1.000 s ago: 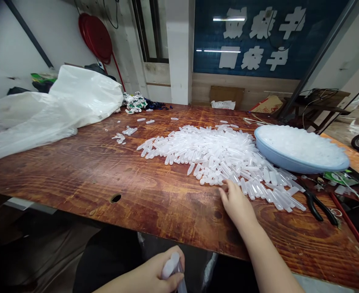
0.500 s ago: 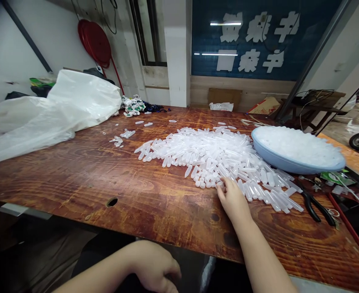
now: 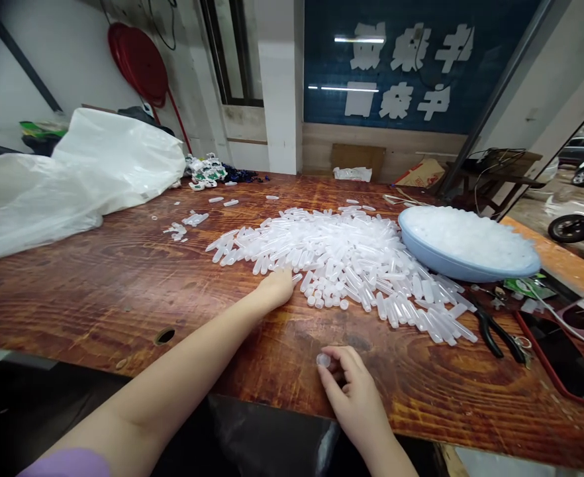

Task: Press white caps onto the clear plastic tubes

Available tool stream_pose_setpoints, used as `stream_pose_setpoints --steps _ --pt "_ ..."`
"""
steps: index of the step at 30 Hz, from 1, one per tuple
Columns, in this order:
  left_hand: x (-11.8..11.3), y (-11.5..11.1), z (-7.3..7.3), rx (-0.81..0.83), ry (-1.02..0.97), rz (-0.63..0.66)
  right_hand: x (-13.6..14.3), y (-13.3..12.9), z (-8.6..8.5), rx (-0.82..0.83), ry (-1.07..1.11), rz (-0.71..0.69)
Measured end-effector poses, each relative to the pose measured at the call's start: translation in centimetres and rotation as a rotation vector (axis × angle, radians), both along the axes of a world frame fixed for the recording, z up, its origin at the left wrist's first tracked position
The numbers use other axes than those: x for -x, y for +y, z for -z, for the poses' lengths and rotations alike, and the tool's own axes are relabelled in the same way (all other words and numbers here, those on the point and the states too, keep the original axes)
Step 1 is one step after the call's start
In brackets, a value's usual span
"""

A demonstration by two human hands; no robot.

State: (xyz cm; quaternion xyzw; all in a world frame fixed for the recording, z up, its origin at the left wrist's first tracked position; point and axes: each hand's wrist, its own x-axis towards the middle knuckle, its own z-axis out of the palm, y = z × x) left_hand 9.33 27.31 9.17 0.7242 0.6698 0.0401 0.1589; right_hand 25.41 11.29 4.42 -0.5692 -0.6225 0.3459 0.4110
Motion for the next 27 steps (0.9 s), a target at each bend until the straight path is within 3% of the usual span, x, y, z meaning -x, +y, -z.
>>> stream_pose_setpoints --steps 4,7,10,12,16,22,25,27 --pt "1.3 -4.0 -0.5 0.002 0.047 0.104 0.5 0.3 -0.5 -0.028 0.084 0.009" --pt "2.4 -8.2 -0.8 0.025 -0.046 0.308 0.9 0.6 -0.6 -0.068 0.144 0.02" --pt "3.4 -11.8 -0.7 -0.011 -0.259 0.523 0.8 0.9 -1.4 -0.156 0.093 -0.118" --pt "4.1 -13.5 -0.4 -0.022 -0.376 0.559 0.4 0.8 -2.1 -0.2 0.005 -0.276" --pt "5.0 -15.0 0.3 0.019 -0.508 0.514 0.0 0.3 -3.6 -0.201 -0.14 -0.462" --pt "4.8 -15.9 1.4 -0.143 -0.527 0.535 1.9 -0.7 -4.0 0.061 -0.187 -0.21" --pt "4.8 -16.1 2.0 -0.235 -0.517 0.573 2.2 -0.8 -3.6 0.177 -0.172 -0.196" --pt "4.9 -16.2 2.3 -0.246 -0.517 0.54 1.8 -0.9 -3.5 0.17 -0.138 -0.197"
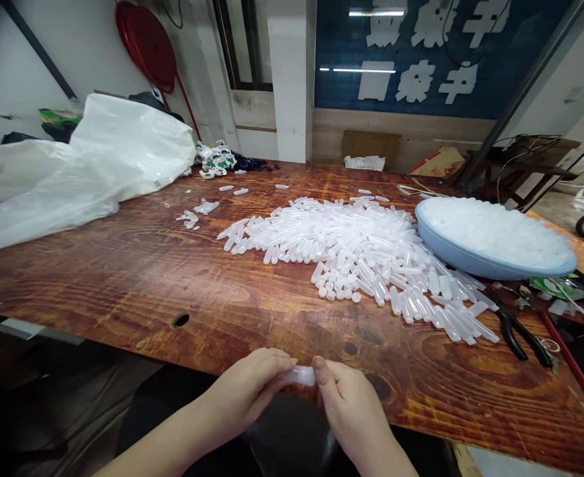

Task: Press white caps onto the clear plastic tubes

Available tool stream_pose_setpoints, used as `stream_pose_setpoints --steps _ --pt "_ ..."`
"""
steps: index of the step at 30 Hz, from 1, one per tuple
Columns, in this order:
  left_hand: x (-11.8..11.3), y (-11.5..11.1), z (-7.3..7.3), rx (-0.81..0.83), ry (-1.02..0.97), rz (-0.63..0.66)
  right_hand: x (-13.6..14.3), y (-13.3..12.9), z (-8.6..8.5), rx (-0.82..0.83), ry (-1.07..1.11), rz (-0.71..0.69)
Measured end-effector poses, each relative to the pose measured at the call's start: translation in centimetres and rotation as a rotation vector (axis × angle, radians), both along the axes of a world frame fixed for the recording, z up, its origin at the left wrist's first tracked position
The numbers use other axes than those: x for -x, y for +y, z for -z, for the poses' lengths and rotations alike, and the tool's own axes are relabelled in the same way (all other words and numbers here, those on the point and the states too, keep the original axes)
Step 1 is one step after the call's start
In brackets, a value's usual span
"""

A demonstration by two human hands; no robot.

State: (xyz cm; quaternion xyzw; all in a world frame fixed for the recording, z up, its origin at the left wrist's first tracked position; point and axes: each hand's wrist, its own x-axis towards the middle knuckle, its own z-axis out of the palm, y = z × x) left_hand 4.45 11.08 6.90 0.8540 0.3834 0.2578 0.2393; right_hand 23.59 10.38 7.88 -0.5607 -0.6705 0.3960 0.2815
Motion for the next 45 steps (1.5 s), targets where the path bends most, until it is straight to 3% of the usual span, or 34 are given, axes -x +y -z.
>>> stream_pose_setpoints --steps 3,6,9,13,17,20,23,27,29,33,36,38,41,45 --pt "0.2 -0.2 0.0 0.042 -0.018 -0.05 -0.7 -0.1 0.0 -0.106 0.023 -0.11" --pt "0.2 -0.3 -0.2 0.05 -0.033 -0.046 -0.8 -0.1 0.0 -0.104 -0.066 -0.206" --pt "0.1 -0.5 -0.2 0.036 -0.037 -0.064 -0.6 -0.2 0.1 -0.073 -0.044 -0.101" --pt "0.1 -0.7 -0.2 -0.046 -0.028 -0.055 -0.1 -0.4 0.2 -0.127 0.042 -0.147" --pt "0.0 -1.0 -0.1 -0.181 0.033 -0.067 0.7 -0.6 0.7 0.067 0.115 -0.065" --pt "-0.1 -1.0 -0.1 -0.096 -0.063 -0.129 0.9 -0.8 1.1 0.032 0.279 -0.075" --pt "-0.3 -1.2 0.1 0.01 -0.147 -0.159 1.0 -0.8 1.2 -0.045 0.289 -0.073" --pt "-0.7 -1.5 0.3 -0.022 -0.037 -0.158 1.6 -0.5 1.4 0.178 0.447 0.012" --pt "-1.0 -1.6 0.3 0.024 -0.022 -0.185 1.9 -0.5 1.8 0.208 0.521 0.054" --pt "-1.5 -1.7 -0.3 0.375 -0.215 -0.237 1.7 -1.1 2.9 -0.015 0.434 0.162" --pt "-1.9 -2.0 -0.6 0.549 -0.347 -0.238 1.5 -1.6 3.5 -0.238 0.324 0.151" --pt "-2.1 -2.3 -0.5 0.51 -0.366 -0.236 1.6 -1.8 3.5 -0.37 0.337 0.126" --pt "-2.2 -2.8 -0.2 0.294 -0.356 -0.213 2.1 -2.0 2.9 -0.506 0.381 0.103" --pt "-2.2 -3.3 0.4 0.083 -0.364 -0.169 2.5 -2.2 1.9 -0.544 0.416 0.052"
